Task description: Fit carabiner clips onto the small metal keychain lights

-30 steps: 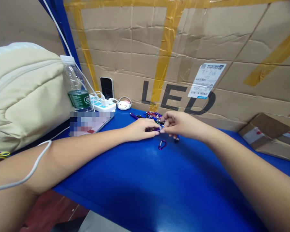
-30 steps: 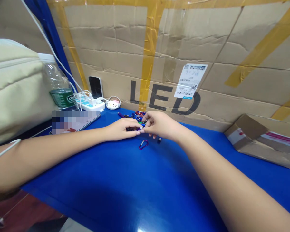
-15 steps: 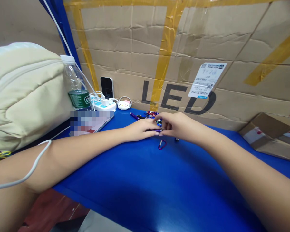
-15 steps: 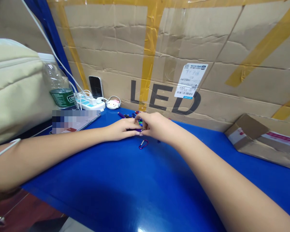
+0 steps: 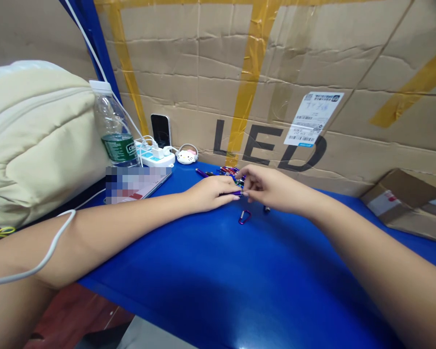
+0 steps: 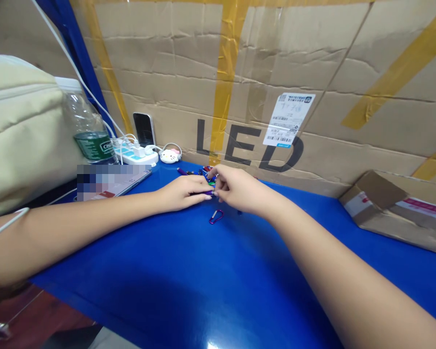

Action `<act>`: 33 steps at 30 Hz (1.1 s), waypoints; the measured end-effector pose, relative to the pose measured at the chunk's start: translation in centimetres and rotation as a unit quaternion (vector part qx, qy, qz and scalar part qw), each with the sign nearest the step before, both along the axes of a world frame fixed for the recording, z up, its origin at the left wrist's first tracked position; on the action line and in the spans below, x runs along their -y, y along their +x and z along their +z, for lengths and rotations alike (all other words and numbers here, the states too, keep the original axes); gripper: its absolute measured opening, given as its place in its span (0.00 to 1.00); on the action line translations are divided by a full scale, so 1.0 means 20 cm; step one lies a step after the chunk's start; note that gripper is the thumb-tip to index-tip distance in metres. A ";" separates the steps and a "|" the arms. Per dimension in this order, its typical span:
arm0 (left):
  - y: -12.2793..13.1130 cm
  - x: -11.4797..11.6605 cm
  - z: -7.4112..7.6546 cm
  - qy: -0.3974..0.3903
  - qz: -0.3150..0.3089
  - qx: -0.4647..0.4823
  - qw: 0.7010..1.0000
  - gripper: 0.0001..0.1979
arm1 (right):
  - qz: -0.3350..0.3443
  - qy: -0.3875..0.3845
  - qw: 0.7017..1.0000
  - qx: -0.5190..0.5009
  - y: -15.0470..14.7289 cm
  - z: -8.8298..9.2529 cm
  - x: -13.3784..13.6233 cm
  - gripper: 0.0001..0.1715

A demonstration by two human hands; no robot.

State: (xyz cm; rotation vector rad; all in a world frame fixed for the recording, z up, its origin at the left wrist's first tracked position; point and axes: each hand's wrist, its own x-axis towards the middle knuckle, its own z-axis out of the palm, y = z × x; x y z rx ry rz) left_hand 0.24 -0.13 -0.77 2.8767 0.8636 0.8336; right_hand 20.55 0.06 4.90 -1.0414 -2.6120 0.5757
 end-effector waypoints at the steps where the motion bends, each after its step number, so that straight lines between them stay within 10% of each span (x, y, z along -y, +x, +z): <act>1: 0.00 0.00 0.00 0.027 0.012 -0.015 0.999 0.13 | -0.002 -0.008 1.000 -0.004 0.00 0.00 0.00 0.18; 7: 0.00 0.04 0.01 0.188 0.072 -0.086 0.976 0.16 | -0.021 -0.178 0.978 -0.102 0.00 -0.02 -0.01 0.20; 14: 0.01 0.05 0.04 0.148 0.107 -0.009 0.983 0.13 | -0.033 -0.416 0.846 -0.333 0.02 -0.10 -0.07 0.17; 33: 0.05 0.00 0.02 -0.235 0.057 0.215 0.946 0.11 | -0.013 0.005 0.973 -0.230 0.00 -0.16 -0.08 0.10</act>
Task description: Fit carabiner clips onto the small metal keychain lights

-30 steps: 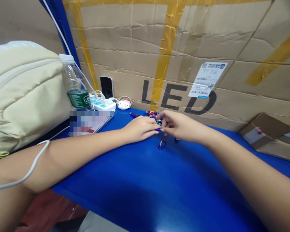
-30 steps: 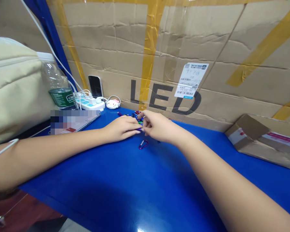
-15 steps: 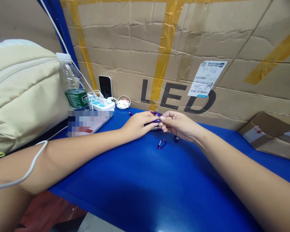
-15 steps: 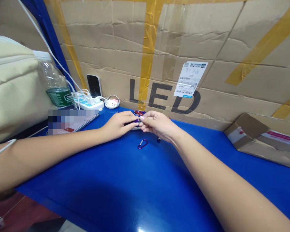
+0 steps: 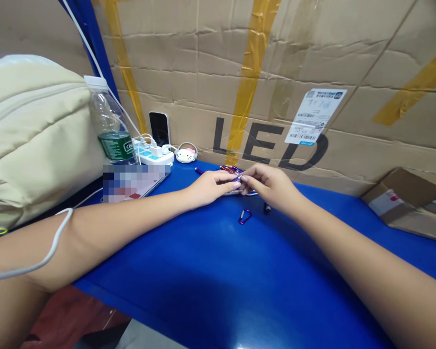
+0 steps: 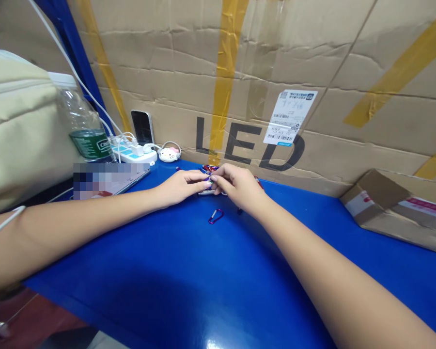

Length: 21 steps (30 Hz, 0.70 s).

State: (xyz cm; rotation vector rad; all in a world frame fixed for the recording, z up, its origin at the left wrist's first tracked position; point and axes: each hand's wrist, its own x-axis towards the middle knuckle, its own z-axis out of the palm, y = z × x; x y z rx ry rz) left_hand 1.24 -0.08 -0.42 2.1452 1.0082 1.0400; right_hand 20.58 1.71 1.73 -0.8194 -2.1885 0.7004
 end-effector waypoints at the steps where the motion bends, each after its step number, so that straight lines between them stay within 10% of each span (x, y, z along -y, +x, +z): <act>1: 0.00 0.00 0.00 0.014 0.001 -0.006 1.000 0.11 | -0.007 0.023 0.999 0.028 0.00 0.01 0.00 0.09; 6: 0.00 0.00 -0.03 0.139 0.067 -0.037 0.987 0.11 | -0.110 0.110 0.978 0.141 -0.05 0.05 0.05 0.10; 12: -0.04 0.01 -0.04 0.285 0.111 -0.173 0.936 0.12 | -0.213 0.011 0.964 0.160 -0.13 0.06 0.13 0.10; 18: -0.06 0.02 -0.01 0.369 0.111 -0.279 0.879 0.13 | -0.136 -0.232 0.961 0.065 -0.12 0.04 0.09 0.15; 21: -0.06 0.00 -0.01 0.347 0.091 -0.238 0.903 0.12 | -0.119 -0.217 0.965 0.086 -0.11 0.03 0.08 0.16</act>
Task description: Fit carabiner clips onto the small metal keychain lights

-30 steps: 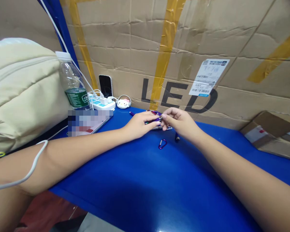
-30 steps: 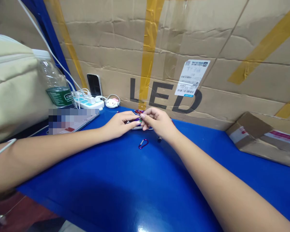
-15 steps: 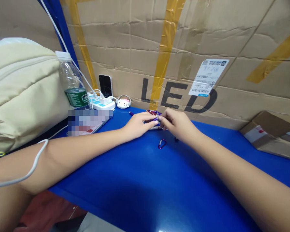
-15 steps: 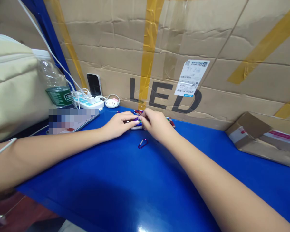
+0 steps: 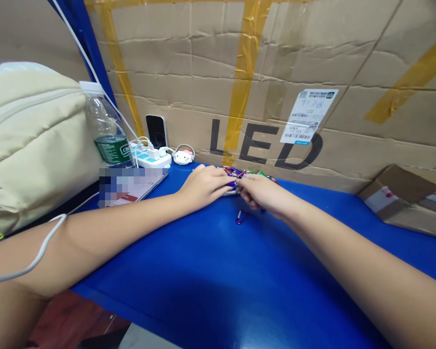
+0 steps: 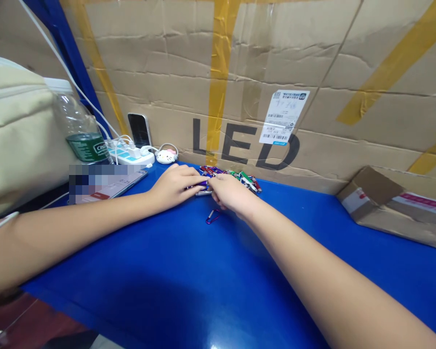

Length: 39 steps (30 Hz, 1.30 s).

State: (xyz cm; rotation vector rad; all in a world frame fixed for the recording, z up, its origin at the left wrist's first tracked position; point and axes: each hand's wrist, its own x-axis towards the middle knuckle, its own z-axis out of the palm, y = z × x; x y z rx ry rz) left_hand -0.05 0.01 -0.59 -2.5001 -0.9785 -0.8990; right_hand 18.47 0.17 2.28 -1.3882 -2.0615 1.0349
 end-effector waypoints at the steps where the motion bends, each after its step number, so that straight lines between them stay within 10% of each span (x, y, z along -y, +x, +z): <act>1: 0.00 -0.01 0.00 -0.023 -0.021 0.021 0.999 0.11 | 0.011 0.050 0.998 0.044 0.00 0.00 0.00 0.17; 6: -0.01 -0.06 -0.02 -0.125 -0.106 0.082 0.983 0.11 | 0.049 0.330 0.876 0.347 0.03 0.03 0.02 0.20; 13: 0.01 -0.03 -0.02 -0.151 -0.146 0.097 0.973 0.11 | 0.123 0.405 0.789 0.445 0.08 0.02 -0.01 0.15; 28: 0.01 0.02 -0.02 -0.076 0.008 0.032 0.997 0.10 | 0.027 0.277 0.934 0.226 -0.03 -0.01 0.05 0.22; 39: 0.05 0.02 0.00 -0.097 0.018 0.042 0.994 0.09 | 0.055 0.167 0.958 0.227 0.01 0.08 0.04 0.28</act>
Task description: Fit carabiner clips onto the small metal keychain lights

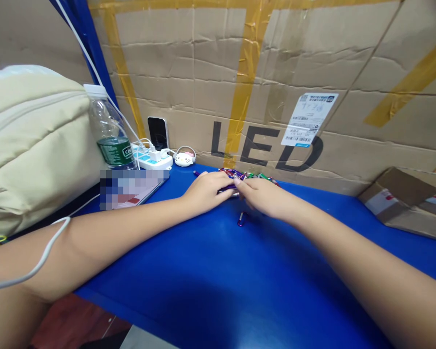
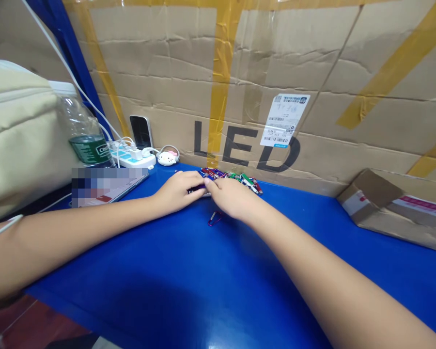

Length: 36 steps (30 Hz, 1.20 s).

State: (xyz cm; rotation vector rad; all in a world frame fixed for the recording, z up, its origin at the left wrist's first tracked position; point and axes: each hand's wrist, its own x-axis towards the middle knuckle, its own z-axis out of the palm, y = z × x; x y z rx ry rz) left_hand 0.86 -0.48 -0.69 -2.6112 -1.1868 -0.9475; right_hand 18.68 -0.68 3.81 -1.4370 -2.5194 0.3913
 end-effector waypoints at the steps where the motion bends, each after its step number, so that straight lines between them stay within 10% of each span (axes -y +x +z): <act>1: 0.00 0.00 0.00 -0.005 -0.008 0.003 1.000 0.09 | 0.003 -0.011 0.999 0.047 0.01 0.01 0.01 0.27; 7: -0.01 -0.02 0.00 -0.005 -0.033 0.015 0.999 0.11 | 0.026 -0.063 0.970 0.233 0.03 0.02 0.08 0.22; 15: 0.00 0.00 0.00 -0.051 -0.081 0.054 0.994 0.10 | 0.081 0.017 0.993 0.086 0.06 -0.01 -0.04 0.08; 26: 0.01 -0.01 0.01 -0.114 -0.023 0.066 0.991 0.10 | 0.074 -0.118 0.986 -0.087 0.07 -0.01 -0.06 0.05; 36: 0.02 -0.02 0.00 -0.164 0.024 0.117 0.979 0.12 | 0.084 0.137 0.971 0.179 0.05 -0.08 -0.04 0.15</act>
